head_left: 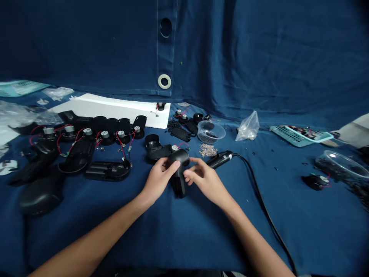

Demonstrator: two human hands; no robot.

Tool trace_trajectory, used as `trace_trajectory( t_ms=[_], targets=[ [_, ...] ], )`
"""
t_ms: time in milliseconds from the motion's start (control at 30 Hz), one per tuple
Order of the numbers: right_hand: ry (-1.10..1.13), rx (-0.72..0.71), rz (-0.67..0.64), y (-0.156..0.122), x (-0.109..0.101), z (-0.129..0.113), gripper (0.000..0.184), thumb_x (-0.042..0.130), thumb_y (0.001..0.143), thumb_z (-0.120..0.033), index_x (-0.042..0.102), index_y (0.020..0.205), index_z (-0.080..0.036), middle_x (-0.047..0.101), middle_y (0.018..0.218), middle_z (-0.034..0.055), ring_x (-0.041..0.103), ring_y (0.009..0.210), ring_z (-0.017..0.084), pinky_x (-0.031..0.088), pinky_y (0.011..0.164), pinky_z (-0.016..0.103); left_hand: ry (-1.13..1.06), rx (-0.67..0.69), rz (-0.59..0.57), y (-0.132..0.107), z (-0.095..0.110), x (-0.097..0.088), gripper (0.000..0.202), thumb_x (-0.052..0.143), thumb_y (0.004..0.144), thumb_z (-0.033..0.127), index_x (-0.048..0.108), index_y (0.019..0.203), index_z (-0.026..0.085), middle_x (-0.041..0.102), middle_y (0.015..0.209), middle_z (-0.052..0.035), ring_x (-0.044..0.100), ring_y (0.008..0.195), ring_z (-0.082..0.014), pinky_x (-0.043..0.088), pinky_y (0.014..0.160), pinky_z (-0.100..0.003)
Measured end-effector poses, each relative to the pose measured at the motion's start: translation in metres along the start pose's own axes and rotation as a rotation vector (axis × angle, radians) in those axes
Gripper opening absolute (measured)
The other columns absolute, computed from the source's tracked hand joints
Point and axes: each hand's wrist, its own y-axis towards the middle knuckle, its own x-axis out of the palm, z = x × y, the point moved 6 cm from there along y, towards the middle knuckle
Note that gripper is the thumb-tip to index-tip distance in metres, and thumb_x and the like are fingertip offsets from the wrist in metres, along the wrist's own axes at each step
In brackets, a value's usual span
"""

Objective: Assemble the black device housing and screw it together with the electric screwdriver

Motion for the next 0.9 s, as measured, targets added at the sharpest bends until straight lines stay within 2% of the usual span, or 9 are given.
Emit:
trace_trajectory(
  t_ms=[133, 300, 400, 500, 567, 600, 700, 800, 900],
  targets=[
    [-0.147, -0.042, -0.061, -0.004, 0.011, -0.005, 0.078, 0.073, 0.073, -0.048, 0.038, 0.135, -0.018, 0.064, 0.082, 0.0003, 0.062, 0.074, 0.017, 0.049, 0.071, 0.032, 0.023, 0.003, 0.081, -0.003, -0.002, -0.004, 0.055, 0.061, 0.081, 0.058, 0.051, 0.111, 0.013, 0.065, 0.107, -0.0122, 0.064, 0.096, -0.0219, 0.05, 0.074, -0.031],
    [-0.209, 0.011, -0.136, -0.003, 0.006, 0.0, 0.083, 0.065, 0.081, -0.051, 0.028, 0.147, -0.017, 0.06, 0.069, -0.0039, 0.057, 0.064, 0.015, 0.043, 0.062, 0.029, 0.071, -0.1, -0.017, -0.006, -0.01, 0.002, 0.061, 0.053, 0.084, 0.061, 0.046, 0.121, 0.012, 0.064, 0.091, -0.0081, 0.062, 0.076, -0.0174, 0.044, 0.059, -0.026],
    [-0.287, 0.043, -0.138, -0.004, -0.004, -0.001, 0.072, 0.057, 0.084, -0.056, 0.037, 0.143, -0.019, 0.063, 0.067, -0.0012, 0.062, 0.062, 0.017, 0.047, 0.064, 0.03, 0.137, -0.095, -0.034, -0.003, -0.015, 0.001, 0.068, 0.061, 0.079, 0.058, 0.041, 0.126, 0.012, 0.061, 0.081, -0.0029, 0.061, 0.071, -0.0167, 0.043, 0.06, -0.026],
    [-0.625, 0.113, 0.078, -0.003, -0.032, -0.003, 0.066, 0.041, 0.087, -0.066, 0.05, 0.133, -0.018, 0.067, 0.067, 0.0073, 0.069, 0.07, 0.027, 0.049, 0.07, 0.038, 0.285, -0.029, -0.037, -0.003, -0.012, 0.001, 0.063, 0.06, 0.081, 0.056, 0.043, 0.124, 0.014, 0.061, 0.082, -0.0031, 0.062, 0.076, -0.0196, 0.045, 0.069, -0.031],
    [-0.867, 0.219, 0.29, -0.002, -0.06, -0.002, 0.086, 0.035, 0.083, -0.074, 0.038, 0.142, -0.011, 0.07, 0.079, 0.0179, 0.07, 0.082, 0.036, 0.049, 0.074, 0.047, 0.44, 0.02, -0.067, -0.009, -0.004, 0.001, 0.056, 0.053, 0.085, 0.057, 0.046, 0.122, 0.015, 0.062, 0.08, -0.0037, 0.063, 0.078, -0.0227, 0.044, 0.072, -0.034],
    [-0.923, 0.289, 0.37, 0.0, -0.073, 0.002, 0.1, 0.034, 0.079, -0.079, 0.025, 0.148, -0.006, 0.07, 0.085, 0.023, 0.069, 0.085, 0.04, 0.049, 0.075, 0.05, 0.529, 0.037, -0.072, -0.012, 0.002, 0.001, 0.054, 0.048, 0.087, 0.057, 0.047, 0.122, 0.016, 0.062, 0.08, -0.0043, 0.063, 0.079, -0.0242, 0.043, 0.073, -0.035],
    [-0.83, 0.482, 0.453, 0.011, -0.104, 0.026, 0.127, 0.036, 0.072, -0.085, -0.011, 0.148, 0.005, 0.071, 0.079, 0.0219, 0.071, 0.075, 0.038, 0.051, 0.073, 0.05, 0.766, 0.085, -0.035, -0.022, 0.026, -0.002, 0.05, 0.037, 0.092, 0.056, 0.048, 0.124, 0.019, 0.064, 0.091, -0.0069, 0.063, 0.084, -0.0258, 0.043, 0.076, -0.038],
    [-0.555, 0.581, 0.475, 0.023, -0.117, 0.054, 0.132, 0.052, 0.071, -0.079, -0.015, 0.145, 0.007, 0.07, 0.063, 0.0136, 0.069, 0.057, 0.032, 0.054, 0.063, 0.042, 0.877, 0.26, -0.032, -0.012, 0.062, 0.008, 0.04, 0.036, 0.095, 0.051, 0.053, 0.115, 0.021, 0.063, 0.091, -0.0049, 0.062, 0.083, -0.0217, 0.044, 0.075, -0.035],
    [-0.324, 0.569, 0.504, 0.03, -0.118, 0.07, 0.129, 0.068, 0.071, -0.058, -0.015, 0.145, 0.007, 0.068, 0.057, 0.0104, 0.065, 0.045, 0.028, 0.052, 0.049, 0.035, 0.941, 0.493, -0.123, 0.029, 0.095, 0.039, 0.031, 0.037, 0.097, 0.044, 0.055, 0.108, 0.021, 0.063, 0.087, -0.0028, 0.061, 0.08, -0.0176, 0.046, 0.074, -0.03]
  ],
)
